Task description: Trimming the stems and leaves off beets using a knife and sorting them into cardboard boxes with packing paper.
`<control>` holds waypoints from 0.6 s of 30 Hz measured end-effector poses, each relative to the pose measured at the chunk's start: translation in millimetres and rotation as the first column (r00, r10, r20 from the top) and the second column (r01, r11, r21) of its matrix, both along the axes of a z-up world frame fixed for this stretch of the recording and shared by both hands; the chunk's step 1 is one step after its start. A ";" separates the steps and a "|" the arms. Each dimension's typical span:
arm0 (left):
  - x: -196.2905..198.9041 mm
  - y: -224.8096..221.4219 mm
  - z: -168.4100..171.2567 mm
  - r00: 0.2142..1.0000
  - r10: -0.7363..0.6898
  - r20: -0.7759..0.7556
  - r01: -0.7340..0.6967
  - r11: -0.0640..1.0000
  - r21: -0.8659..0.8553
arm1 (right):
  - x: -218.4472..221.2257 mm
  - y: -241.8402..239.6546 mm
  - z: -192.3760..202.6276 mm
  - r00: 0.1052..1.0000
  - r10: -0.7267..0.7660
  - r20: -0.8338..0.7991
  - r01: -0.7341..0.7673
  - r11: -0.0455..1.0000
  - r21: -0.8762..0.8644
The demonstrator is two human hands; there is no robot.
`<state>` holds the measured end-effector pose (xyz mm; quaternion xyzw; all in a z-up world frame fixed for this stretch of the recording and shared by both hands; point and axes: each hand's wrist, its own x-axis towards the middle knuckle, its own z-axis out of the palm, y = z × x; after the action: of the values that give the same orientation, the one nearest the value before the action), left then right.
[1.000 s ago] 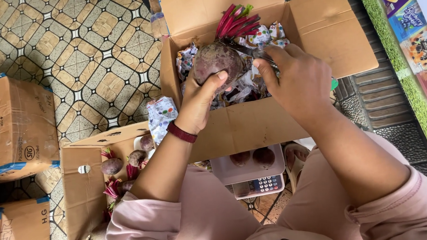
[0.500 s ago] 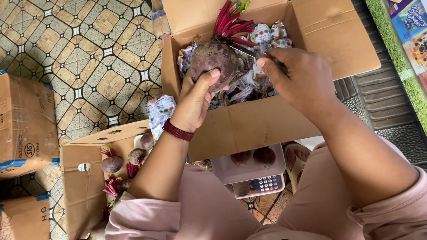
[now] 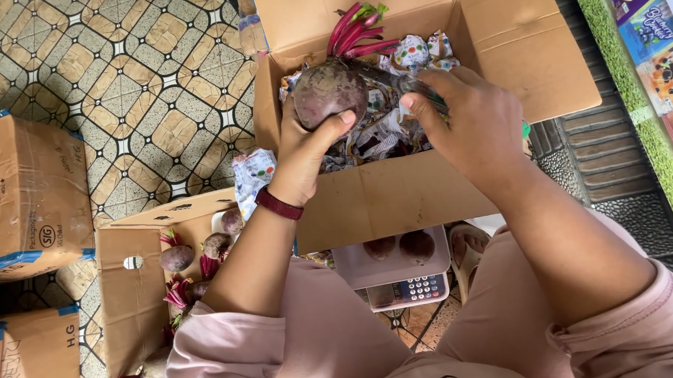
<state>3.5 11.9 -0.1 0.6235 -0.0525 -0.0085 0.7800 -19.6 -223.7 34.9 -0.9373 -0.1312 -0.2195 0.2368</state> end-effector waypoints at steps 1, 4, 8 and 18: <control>1.8 0.5 -2.9 1.000 0.000 -0.001 0.000 1.000 0.015 | -0.5 1.5 -0.1 1.000 -0.001 0.025 0.002 1.000 -0.026; -3.7 -5.8 15.0 1.000 -0.029 -0.007 0.029 1.000 -0.003 | -3.8 2.5 5.8 0.997 -0.007 -0.073 0.006 1.000 -0.003; 3.7 -1.0 -8.4 0.992 -0.057 -0.117 0.030 0.975 -0.220 | -2.9 1.9 5.7 0.988 0.027 -0.155 -0.010 0.994 0.113; -1.2 -0.3 0.1 0.936 -0.244 -0.253 0.087 0.858 -0.507 | -3.7 3.6 7.6 0.968 0.094 -0.233 -0.012 0.943 0.333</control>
<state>2.3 11.6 0.0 0.3903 0.0155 -0.1600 0.9065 -23.3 -220.0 42.5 -0.9005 -0.0878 -0.1141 0.4103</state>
